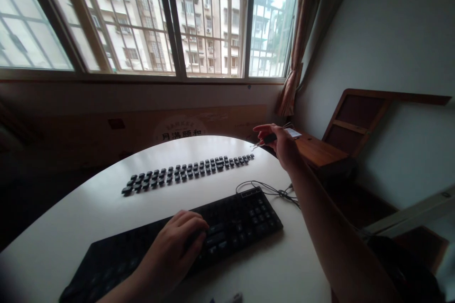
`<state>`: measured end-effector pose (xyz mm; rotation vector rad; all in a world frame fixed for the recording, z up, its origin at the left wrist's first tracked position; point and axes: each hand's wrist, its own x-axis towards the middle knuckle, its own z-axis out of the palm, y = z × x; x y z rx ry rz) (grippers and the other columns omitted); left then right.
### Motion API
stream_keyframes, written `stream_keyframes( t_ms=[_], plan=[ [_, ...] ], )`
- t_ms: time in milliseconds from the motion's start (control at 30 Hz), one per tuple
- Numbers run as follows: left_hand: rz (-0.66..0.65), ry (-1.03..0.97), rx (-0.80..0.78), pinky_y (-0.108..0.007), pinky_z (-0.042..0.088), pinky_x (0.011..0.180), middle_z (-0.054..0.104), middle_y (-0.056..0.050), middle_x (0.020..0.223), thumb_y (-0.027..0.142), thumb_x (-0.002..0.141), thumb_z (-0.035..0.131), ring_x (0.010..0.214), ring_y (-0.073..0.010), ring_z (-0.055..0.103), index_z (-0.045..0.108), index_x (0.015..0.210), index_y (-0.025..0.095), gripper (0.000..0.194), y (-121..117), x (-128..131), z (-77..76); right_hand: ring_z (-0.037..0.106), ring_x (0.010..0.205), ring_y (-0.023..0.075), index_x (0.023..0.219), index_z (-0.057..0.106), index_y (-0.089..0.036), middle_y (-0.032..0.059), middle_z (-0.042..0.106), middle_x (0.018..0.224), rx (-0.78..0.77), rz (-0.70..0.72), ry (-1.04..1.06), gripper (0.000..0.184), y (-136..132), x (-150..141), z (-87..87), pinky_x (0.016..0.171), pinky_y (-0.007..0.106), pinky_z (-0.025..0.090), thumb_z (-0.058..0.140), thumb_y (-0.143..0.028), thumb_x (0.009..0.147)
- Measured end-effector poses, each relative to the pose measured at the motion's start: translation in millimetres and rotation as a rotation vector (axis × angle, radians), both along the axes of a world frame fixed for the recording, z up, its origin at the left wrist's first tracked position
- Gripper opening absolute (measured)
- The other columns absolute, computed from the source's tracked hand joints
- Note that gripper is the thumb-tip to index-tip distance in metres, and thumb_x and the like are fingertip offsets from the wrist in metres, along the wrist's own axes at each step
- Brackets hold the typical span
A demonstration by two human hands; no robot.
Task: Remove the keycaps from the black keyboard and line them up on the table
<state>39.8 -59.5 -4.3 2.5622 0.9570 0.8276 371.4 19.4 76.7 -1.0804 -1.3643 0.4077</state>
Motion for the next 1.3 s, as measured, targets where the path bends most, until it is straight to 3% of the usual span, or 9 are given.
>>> stream_keyframes(
  t_ms=[67,133,200,300,433,567,667,800,1300],
  plan=[
    [-0.014,0.031,0.039,-0.04,0.053,0.085,0.068,-0.007,0.099,0.017,0.089,0.05,0.095,-0.0235,0.061,0.064,0.091,0.022,0.015,1,1,-0.5,0.059,0.06,0.0154,0.089,0.072,-0.017,0.0052,0.066,0.072,-0.056,0.138,0.16,0.052,-26,-8,-4.8,0.059,0.028,0.054,0.035,-0.054,0.097],
    [-0.024,0.058,0.065,-0.042,0.053,0.088,0.067,-0.007,0.104,0.016,0.087,0.051,0.098,-0.0242,0.061,0.064,0.093,0.023,0.016,1,2,-1.3,0.05,0.046,0.0131,0.092,0.07,-0.017,-0.0001,0.053,0.053,-0.188,0.206,0.21,0.059,-52,-15,-20.4,0.05,0.027,0.051,0.037,-0.065,0.095],
    [-0.031,0.078,0.09,-0.043,0.053,0.09,0.067,-0.007,0.109,0.015,0.086,0.052,0.102,-0.025,0.061,0.065,0.097,0.023,0.018,1,3,-2.5,0.055,0.048,0.0142,0.094,0.067,-0.017,0.0007,0.058,0.059,-0.321,0.266,0.272,0.054,-73,-18,-40.5,0.05,0.028,0.052,0.049,-0.067,0.089],
    [-0.026,0.106,0.13,-0.047,0.052,0.094,0.067,-0.007,0.115,0.015,0.085,0.053,0.107,-0.0267,0.061,0.065,0.102,0.023,0.022,1,4,-4.9,0.064,0.061,0.0162,0.103,0.062,-0.019,0.0028,0.067,0.076,-0.418,0.295,0.319,0.041,-92,-18,-66.3,0.058,0.03,0.056,0.073,-0.051,0.08],
    [-0.017,0.154,0.162,-0.05,0.051,0.097,0.066,-0.008,0.121,0.017,0.085,0.054,0.113,-0.0288,0.059,0.066,0.107,0.023,0.026,0,4,-8.7,0.063,0.058,0.0145,0.103,0.062,-0.017,0.0015,0.066,0.072,-0.374,0.228,0.346,0.041,-92,-22,-85.8,0.056,0.028,0.054,0.069,-0.052,0.083],
    [0.012,0.206,0.174,-0.054,0.048,0.101,0.063,-0.009,0.13,0.02,0.086,0.055,0.121,-0.0311,0.056,0.067,0.114,0.023,0.03,1,5,-12.6,0.041,0.037,0.0099,0.084,0.059,-0.018,-0.0074,0.043,0.047,-0.299,0.054,0.215,0.039,-81,-28,-101.4,0.036,0.022,0.034,0.053,-0.057,0.09],
    [0.027,0.231,0.166,-0.054,0.047,0.103,0.062,-0.009,0.132,0.022,0.088,0.055,0.123,-0.0314,0.055,0.067,0.118,0.023,0.033,3,5,-15.4,0.032,0.034,0.0103,0.081,0.057,-0.02,-0.0093,0.033,0.042,-0.298,-0.072,0.054,0.036,-78,-27,-111.4,0.034,0.023,0.025,0.046,-0.052,0.093],
    [0.024,0.242,0.148,-0.053,0.047,0.104,0.064,-0.008,0.131,0.023,0.088,0.055,0.123,-0.0307,0.056,0.067,0.119,0.024,0.034,4,7,-16.7,0.033,0.034,0.0117,0.078,0.055,-0.021,-0.008,0.035,0.042,-0.322,-0.154,-0.068,0.036,-76,-23,-115.7,0.036,0.025,0.027,0.039,-0.049,0.095],
    [0.029,0.224,0.139,-0.053,0.048,0.102,0.067,-0.007,0.125,0.023,0.086,0.056,0.12,-0.0303,0.057,0.07,0.115,0.025,0.032,3,8,-15.2,0.044,0.037,0.0142,0.075,0.055,-0.022,-0.0064,0.043,0.041,-0.409,-0.169,-0.266,0.032,-72,-30,-102.2,0.042,0.025,0.032,0.041,-0.043,0.094]
  ],
)
